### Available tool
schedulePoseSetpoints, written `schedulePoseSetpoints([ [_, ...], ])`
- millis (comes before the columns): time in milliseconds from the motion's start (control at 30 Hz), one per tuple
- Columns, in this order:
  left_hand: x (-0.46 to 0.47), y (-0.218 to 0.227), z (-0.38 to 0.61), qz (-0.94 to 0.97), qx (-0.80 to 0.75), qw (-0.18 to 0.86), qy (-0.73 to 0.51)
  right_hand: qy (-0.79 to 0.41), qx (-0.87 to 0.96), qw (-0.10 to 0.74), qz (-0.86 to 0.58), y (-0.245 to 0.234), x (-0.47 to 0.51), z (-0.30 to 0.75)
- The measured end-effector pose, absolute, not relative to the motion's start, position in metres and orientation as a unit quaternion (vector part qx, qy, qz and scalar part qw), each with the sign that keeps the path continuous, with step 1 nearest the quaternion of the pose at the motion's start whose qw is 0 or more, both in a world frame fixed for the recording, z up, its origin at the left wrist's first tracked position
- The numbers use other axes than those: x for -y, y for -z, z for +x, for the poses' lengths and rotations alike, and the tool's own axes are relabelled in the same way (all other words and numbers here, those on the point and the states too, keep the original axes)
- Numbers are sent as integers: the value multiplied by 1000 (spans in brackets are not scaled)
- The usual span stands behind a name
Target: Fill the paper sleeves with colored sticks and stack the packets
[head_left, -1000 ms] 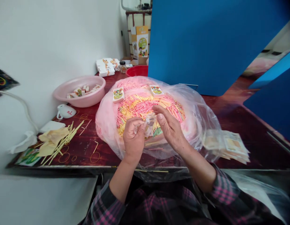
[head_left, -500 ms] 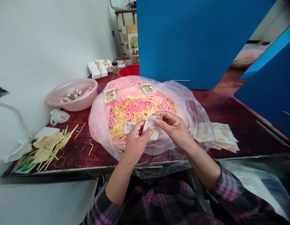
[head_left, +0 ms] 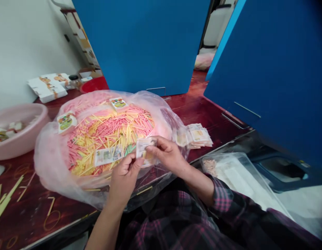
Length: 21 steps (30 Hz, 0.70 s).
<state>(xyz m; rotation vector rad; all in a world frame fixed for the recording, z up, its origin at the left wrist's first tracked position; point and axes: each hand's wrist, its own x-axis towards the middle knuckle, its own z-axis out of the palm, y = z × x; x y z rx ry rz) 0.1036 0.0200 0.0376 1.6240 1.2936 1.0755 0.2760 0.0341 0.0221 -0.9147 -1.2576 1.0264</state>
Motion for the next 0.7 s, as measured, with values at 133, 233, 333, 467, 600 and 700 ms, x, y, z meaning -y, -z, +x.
schedulePoseSetpoints([
  [133,-6,-35,90,639,-526,396,-398,-327,488,646,-487,-23,-29,350],
  [233,3,-29,66,658,-555,374,-346,-183,487,609,-599,-14,-37,412],
  [333,10,-25,47,669,-575,337,-327,-62,522,450,-722,5,-46,446],
  [467,18,-24,30,674,-593,279,-341,34,568,272,-776,28,-47,450],
  [600,25,-22,19,709,-574,256,-322,95,579,307,-750,23,-37,446],
  [700,16,-20,15,743,-543,189,-341,102,594,395,-693,4,-30,431],
])
